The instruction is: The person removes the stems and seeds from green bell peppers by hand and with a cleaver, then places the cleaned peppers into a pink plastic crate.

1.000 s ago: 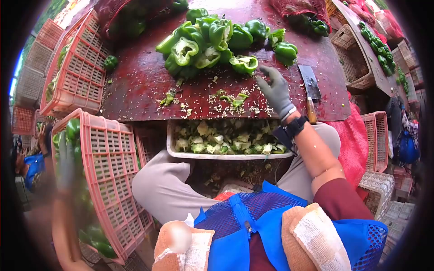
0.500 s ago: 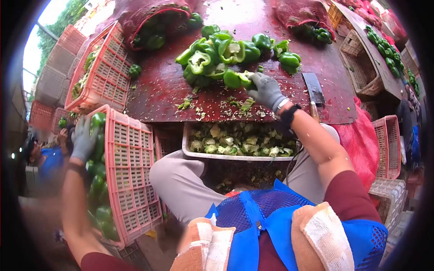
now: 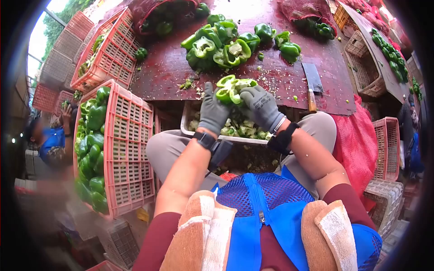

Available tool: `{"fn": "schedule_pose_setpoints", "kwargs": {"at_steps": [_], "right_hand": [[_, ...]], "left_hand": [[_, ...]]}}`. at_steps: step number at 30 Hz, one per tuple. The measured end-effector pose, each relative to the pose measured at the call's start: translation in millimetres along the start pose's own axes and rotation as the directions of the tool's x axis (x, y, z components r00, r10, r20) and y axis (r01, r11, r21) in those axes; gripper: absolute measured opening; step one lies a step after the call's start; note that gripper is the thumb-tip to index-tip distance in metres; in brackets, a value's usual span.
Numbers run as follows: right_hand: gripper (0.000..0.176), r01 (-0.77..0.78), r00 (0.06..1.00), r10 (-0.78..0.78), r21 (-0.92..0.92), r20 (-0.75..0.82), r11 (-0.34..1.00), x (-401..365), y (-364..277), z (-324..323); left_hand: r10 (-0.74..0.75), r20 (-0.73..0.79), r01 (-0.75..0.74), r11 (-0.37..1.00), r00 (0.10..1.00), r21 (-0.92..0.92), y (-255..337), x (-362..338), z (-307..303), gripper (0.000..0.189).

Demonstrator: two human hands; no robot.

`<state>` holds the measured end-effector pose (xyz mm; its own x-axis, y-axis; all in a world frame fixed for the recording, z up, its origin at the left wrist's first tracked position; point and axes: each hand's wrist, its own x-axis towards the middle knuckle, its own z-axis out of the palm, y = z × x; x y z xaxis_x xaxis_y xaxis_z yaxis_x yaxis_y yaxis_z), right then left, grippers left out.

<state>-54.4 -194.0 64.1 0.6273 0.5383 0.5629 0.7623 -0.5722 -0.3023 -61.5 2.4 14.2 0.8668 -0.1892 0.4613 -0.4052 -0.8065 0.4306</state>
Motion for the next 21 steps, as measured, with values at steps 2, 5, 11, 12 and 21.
{"fn": "schedule_pose_setpoints", "kwargs": {"at_steps": [2,5,11,12,21], "right_hand": [[0.03,-0.109,0.994,0.107,0.049,0.029,0.993,-4.2,17.7,11.1],[0.034,-0.25,0.965,0.236,0.13,0.113,0.959,-13.6,45.8,22.7],[0.032,-0.167,0.984,0.159,0.095,0.084,0.981,-19.8,59.5,18.3],[0.031,-0.152,0.987,0.146,0.105,0.065,0.983,-19.8,58.7,14.1],[0.029,-0.123,0.985,0.133,-0.096,0.11,0.988,-29.5,72.1,7.8]], "left_hand": [[-0.506,0.054,0.224,0.282,0.861,-0.933,6.3,18.6,23.7,0.038],[-0.719,0.215,0.211,-0.096,0.661,-0.973,8.7,36.1,42.1,0.042],[-0.638,0.207,0.529,0.366,0.741,-0.765,-19.3,40.7,59.5,0.049],[-0.609,0.221,0.573,0.473,0.762,-0.67,-20.9,41.2,61.8,0.05],[-0.281,-0.16,0.213,0.914,0.946,-0.344,26.6,37.6,42.7,0.043]]}}
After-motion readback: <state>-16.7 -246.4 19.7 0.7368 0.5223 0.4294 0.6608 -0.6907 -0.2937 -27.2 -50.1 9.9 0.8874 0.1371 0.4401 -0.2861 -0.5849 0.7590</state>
